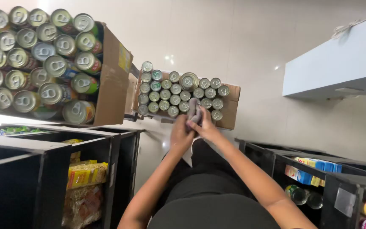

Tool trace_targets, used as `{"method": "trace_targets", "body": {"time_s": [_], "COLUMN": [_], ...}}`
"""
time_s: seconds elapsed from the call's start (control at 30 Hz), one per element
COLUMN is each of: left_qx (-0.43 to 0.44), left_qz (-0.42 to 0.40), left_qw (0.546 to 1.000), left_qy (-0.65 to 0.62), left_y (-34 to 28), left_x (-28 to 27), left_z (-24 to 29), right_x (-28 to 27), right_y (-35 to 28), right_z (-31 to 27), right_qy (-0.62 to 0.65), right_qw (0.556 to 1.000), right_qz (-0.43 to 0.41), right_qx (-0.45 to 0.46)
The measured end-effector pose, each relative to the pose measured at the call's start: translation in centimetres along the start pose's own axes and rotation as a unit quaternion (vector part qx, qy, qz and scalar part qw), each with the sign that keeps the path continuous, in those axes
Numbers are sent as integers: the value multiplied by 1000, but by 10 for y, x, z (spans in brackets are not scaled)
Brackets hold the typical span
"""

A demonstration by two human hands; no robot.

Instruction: The recorder is wiping individual canned goods with a cloth and organizing them onto grocery store shelves.

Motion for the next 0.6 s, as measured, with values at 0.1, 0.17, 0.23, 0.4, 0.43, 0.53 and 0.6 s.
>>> {"method": "trace_targets", "body": {"time_s": [0.1, 0.17, 0.23, 0.4, 0.43, 0.53, 0.6], "left_qx": [53, 29, 7, -37, -35, -51, -61], "left_qz": [-116, -189, -263, -101, -108, 13, 9], "left_qw": [991, 976, 950, 994, 993, 994, 990], "left_qy": [-37, -104, -171, -15, -16, 101, 125], "left_y": [21, 35, 49, 109, 120, 153, 175], "left_x": [39, 50, 64, 43, 42, 16, 10], "left_z": [-1, -17, -35, -89, -89, -86, -78], "right_x": [-11, -28, -46, -113, -122, -149, -162], "right_y": [-8, -10, -14, -20, -22, -31, -38], "right_z": [-3, 20, 47, 55, 52, 44, 45], "right_qy": [150, 227, 301, 274, 274, 266, 262], "right_qw": [983, 958, 921, 911, 909, 894, 881], "right_qz": [42, 74, 110, 232, 239, 313, 365], "right_qx": [95, 159, 219, 203, 205, 179, 148]}}
Point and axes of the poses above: each hand's wrist, its own y-axis towards the middle knuckle, its own x-axis out of the palm, z = x × y, the point moved 7 cm from there along y, towards the middle knuckle, and after that the axes turned 7 degrees about -z, right-handed, at the moved point
